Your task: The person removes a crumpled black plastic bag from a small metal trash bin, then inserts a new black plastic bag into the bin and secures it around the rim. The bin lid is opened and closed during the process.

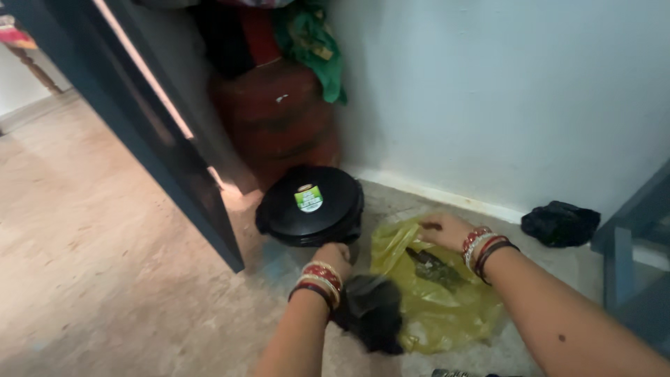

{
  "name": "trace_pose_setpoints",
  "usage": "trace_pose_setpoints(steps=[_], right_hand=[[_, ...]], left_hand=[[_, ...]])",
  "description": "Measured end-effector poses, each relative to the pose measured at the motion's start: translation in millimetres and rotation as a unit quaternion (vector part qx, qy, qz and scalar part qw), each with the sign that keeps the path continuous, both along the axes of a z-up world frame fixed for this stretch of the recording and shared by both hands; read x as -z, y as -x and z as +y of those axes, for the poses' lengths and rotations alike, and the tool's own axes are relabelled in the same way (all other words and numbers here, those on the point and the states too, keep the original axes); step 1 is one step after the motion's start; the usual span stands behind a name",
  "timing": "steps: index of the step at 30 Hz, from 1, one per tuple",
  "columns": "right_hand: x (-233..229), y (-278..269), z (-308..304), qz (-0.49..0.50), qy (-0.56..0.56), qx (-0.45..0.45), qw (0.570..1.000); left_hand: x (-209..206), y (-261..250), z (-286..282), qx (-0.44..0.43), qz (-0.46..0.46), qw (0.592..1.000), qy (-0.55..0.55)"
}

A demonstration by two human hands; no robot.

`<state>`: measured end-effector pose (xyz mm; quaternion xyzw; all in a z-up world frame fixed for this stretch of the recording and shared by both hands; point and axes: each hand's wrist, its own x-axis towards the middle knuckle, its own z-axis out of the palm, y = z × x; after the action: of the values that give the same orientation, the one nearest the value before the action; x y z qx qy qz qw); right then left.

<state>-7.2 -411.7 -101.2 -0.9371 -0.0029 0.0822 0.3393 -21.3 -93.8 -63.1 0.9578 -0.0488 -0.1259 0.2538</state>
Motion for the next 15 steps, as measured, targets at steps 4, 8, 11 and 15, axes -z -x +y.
trace_pose_setpoints(steps=[4,8,11,15], right_hand=[[23.6,14.9,-29.4,-0.026,0.153,-0.005,0.988],[22.7,25.6,-33.7,0.092,0.303,0.092,0.944],[16.7,31.5,-33.3,0.106,0.297,0.138,0.939],[7.5,31.2,-37.3,0.137,0.281,0.193,0.93]], left_hand=[[66.3,-8.3,-31.0,0.003,0.024,0.999,0.046],[123.4,-26.6,-43.4,0.04,0.061,0.997,-0.017],[155.5,-26.5,-34.9,0.09,0.159,0.972,-0.145],[180.9,-15.3,-25.4,0.175,0.211,0.937,-0.217]])
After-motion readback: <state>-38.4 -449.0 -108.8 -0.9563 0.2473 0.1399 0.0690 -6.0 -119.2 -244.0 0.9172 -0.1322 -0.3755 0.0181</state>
